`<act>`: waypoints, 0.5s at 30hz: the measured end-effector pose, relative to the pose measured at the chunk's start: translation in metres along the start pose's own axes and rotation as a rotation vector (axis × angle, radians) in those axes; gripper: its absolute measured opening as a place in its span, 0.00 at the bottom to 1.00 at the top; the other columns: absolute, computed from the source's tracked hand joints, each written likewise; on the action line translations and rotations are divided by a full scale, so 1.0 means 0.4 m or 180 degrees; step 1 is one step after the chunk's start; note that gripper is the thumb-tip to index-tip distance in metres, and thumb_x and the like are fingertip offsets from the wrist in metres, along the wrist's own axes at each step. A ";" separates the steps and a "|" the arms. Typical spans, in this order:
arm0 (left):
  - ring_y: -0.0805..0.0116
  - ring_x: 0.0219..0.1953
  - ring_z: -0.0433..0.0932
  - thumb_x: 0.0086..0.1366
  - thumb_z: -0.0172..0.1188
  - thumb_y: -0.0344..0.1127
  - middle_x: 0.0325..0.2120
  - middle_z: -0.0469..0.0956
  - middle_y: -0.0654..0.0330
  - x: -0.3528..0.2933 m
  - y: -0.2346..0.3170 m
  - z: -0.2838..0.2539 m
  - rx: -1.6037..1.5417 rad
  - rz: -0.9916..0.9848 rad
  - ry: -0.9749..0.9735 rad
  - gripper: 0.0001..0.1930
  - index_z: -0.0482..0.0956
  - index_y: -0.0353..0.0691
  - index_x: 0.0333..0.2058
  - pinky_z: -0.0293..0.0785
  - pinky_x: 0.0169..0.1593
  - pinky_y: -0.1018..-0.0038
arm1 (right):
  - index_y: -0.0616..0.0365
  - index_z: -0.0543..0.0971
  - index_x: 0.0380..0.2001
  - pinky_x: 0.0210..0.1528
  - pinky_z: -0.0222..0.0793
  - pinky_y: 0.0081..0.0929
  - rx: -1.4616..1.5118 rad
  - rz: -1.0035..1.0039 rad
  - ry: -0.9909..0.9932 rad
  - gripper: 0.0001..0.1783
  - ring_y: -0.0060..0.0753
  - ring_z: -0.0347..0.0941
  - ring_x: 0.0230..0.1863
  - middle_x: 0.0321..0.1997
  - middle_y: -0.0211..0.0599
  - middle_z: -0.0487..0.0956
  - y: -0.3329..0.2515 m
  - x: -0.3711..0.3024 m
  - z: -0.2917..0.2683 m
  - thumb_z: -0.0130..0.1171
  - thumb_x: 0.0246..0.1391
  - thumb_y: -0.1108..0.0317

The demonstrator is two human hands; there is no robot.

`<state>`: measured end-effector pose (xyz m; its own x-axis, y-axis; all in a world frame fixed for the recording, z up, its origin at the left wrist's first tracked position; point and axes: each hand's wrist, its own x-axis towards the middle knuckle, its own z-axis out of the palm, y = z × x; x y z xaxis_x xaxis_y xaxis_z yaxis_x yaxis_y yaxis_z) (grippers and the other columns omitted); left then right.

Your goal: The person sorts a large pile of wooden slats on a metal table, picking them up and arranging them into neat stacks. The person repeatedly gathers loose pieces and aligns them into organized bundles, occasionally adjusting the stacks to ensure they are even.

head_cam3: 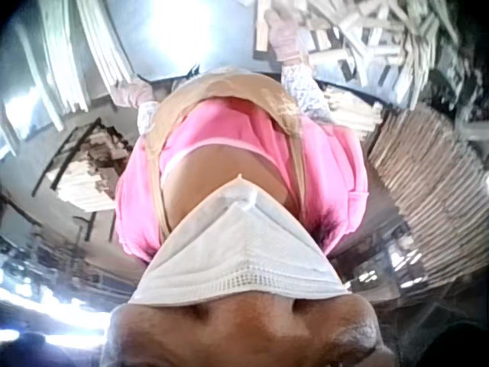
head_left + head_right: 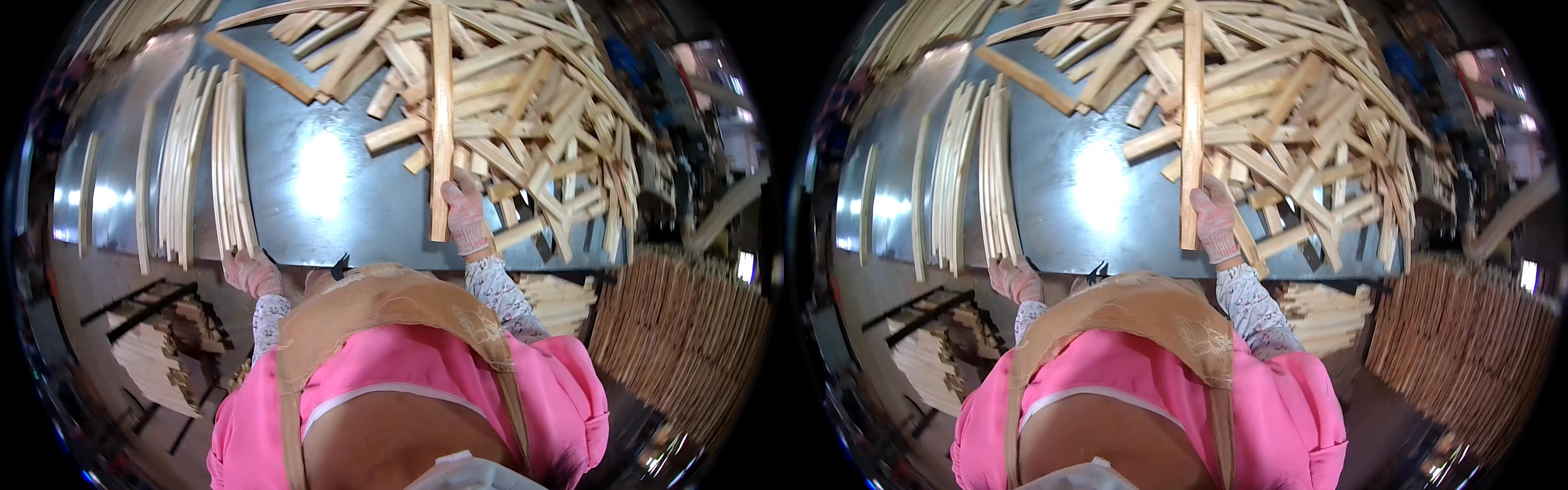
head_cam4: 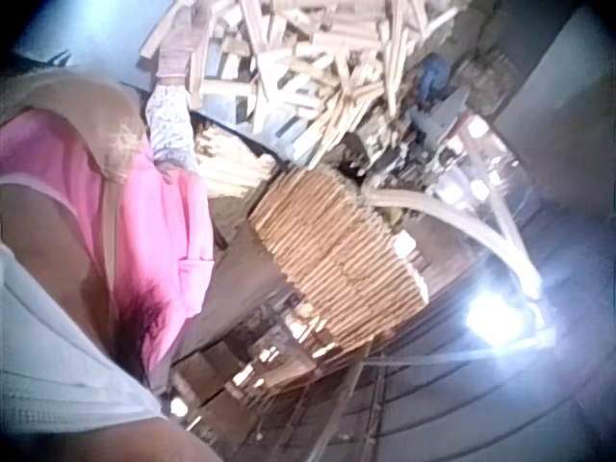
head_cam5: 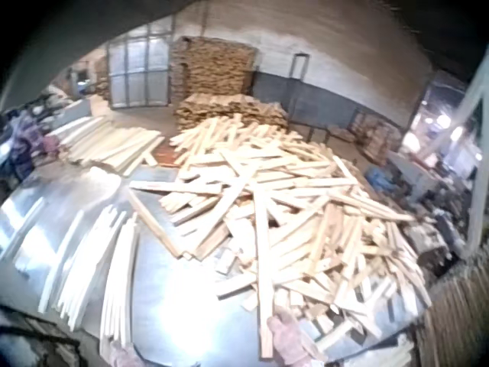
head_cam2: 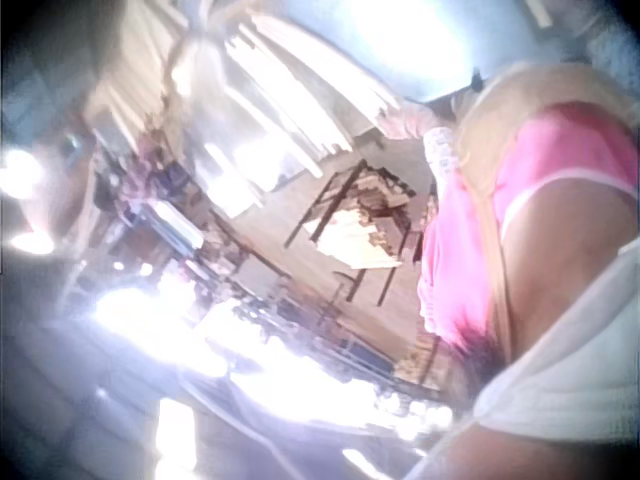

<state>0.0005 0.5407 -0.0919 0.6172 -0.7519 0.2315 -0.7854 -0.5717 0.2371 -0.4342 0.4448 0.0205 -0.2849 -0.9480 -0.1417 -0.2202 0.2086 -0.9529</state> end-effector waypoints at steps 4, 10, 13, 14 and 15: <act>0.41 0.59 0.73 0.60 0.69 0.45 0.54 0.75 0.46 0.082 -0.019 -0.035 0.0106 -0.0070 -0.0424 0.27 0.82 0.36 0.54 0.66 0.65 0.47 | 0.63 0.83 0.46 0.51 0.78 0.39 -0.2712 -0.2342 -0.0091 0.11 0.50 0.82 0.46 0.43 0.49 0.84 0.007 0.226 0.027 0.60 0.64 0.69; 0.44 0.70 0.63 0.57 0.70 0.52 0.66 0.67 0.46 0.228 0.074 -0.084 0.0508 0.0507 -0.0888 0.43 0.69 0.42 0.70 0.55 0.74 0.48 | 0.58 0.81 0.41 0.44 0.76 0.49 -0.1851 -0.2089 0.1081 0.12 0.56 0.79 0.38 0.33 0.56 0.81 -0.413 0.902 0.149 0.53 0.71 0.62; 0.41 0.79 0.51 0.58 0.71 0.59 0.76 0.56 0.43 0.290 0.063 -0.011 0.0649 0.0353 -0.1200 0.53 0.59 0.46 0.78 0.46 0.79 0.48 | 0.64 0.81 0.43 0.57 0.75 0.55 -0.3500 -0.1956 -0.0611 0.21 0.64 0.81 0.50 0.45 0.59 0.84 -0.345 0.927 0.464 0.58 0.68 0.53; 0.41 0.80 0.50 0.57 0.71 0.60 0.77 0.55 0.44 0.311 0.072 -0.019 0.0616 0.0202 -0.1387 0.55 0.57 0.46 0.78 0.46 0.79 0.48 | 0.62 0.79 0.54 0.62 0.73 0.54 -0.2956 -0.1850 -0.0953 0.25 0.66 0.78 0.57 0.52 0.62 0.83 -0.291 0.837 0.587 0.59 0.65 0.52; 0.41 0.80 0.49 0.56 0.72 0.61 0.78 0.54 0.44 0.336 0.086 -0.044 0.0571 0.0058 -0.1575 0.57 0.55 0.45 0.79 0.45 0.80 0.49 | 0.61 0.76 0.64 0.67 0.72 0.53 -0.2414 -0.1706 -0.1270 0.33 0.67 0.76 0.64 0.59 0.65 0.82 -0.243 0.742 0.708 0.60 0.63 0.50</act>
<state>0.0573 0.4259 -0.0363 0.5418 -0.8026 -0.2494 -0.8182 -0.5716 0.0620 -0.2331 0.0753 -0.0049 0.3278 -0.9437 0.0433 -0.8021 -0.3023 -0.5150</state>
